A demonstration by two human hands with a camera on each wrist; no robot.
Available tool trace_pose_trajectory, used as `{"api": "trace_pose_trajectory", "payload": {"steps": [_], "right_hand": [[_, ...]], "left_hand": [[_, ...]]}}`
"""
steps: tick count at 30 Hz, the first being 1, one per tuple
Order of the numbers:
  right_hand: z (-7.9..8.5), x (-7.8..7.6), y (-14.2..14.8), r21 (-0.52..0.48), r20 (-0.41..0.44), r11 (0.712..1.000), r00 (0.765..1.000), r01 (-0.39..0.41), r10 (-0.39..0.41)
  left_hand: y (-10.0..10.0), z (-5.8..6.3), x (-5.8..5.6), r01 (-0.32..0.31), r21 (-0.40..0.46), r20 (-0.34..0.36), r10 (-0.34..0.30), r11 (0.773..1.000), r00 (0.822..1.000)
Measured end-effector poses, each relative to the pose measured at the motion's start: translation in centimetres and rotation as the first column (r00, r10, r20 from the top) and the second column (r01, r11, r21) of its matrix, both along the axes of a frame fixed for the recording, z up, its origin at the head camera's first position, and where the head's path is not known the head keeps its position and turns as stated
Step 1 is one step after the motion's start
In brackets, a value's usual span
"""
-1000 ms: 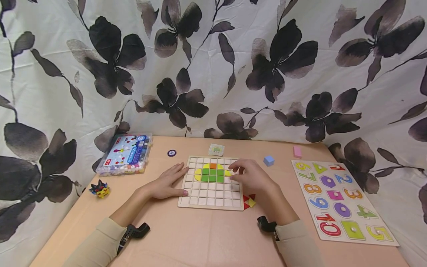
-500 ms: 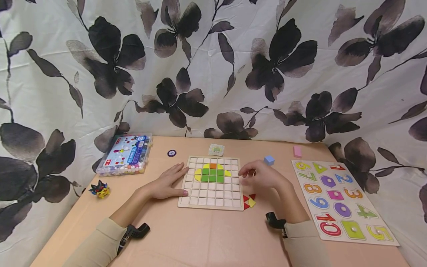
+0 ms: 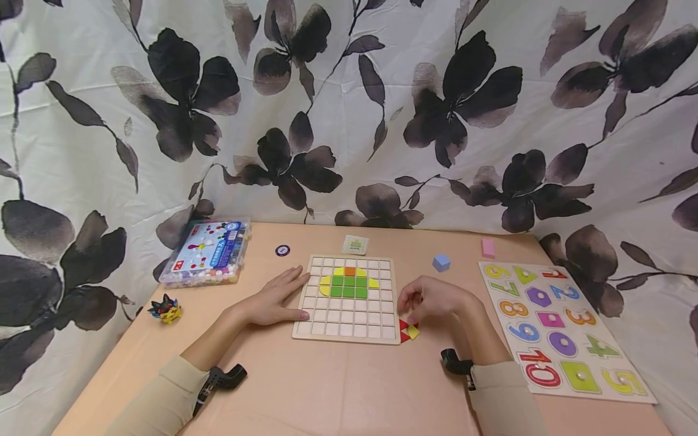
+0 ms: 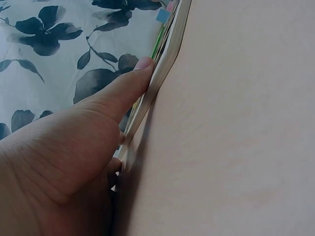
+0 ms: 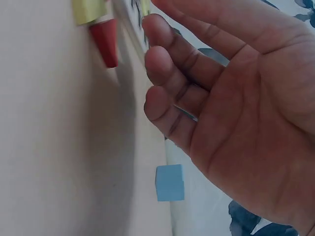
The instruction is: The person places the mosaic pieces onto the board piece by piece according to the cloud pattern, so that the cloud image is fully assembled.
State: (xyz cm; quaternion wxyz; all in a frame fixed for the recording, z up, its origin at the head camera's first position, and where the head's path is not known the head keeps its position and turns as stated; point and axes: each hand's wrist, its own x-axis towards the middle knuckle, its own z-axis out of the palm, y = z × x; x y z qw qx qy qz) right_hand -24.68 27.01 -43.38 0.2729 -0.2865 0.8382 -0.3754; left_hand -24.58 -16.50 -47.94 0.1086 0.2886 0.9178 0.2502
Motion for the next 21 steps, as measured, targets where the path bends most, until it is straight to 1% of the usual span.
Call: {"api": "trace_pose_trajectory", "payload": {"steps": [6, 11, 14, 17, 21], "right_hand": [[-0.26, 0.41, 0.38, 0.039, 0.070, 0.999, 0.997, -0.013, 0.010], [-0.19, 0.51, 0.31, 0.084, 0.108, 0.996, 0.994, -0.028, 0.019], [-0.23, 0.55, 0.15, 0.112, 0.102, 0.993, 0.995, -0.026, 0.014], [-0.33, 0.61, -0.01, 0.132, 0.079, 0.991, 0.997, -0.015, 0.005], [-0.44, 0.61, -0.08, 0.128, 0.061, 0.992, 0.998, -0.004, -0.003]], "left_hand": [[0.06, -0.02, 0.01, 0.003, -0.009, -0.003, -0.003, 1.000, 1.000], [0.07, -0.05, -0.05, 0.000, -0.012, -0.003, 0.000, 1.000, 1.000], [0.04, -0.09, -0.08, -0.002, -0.010, -0.006, 0.002, 1.000, 1.000], [0.02, -0.15, -0.12, -0.003, -0.004, -0.009, 0.003, 1.000, 1.000], [0.01, -0.24, -0.20, -0.005, -0.011, -0.006, 0.005, 1.000, 1.000]]}}
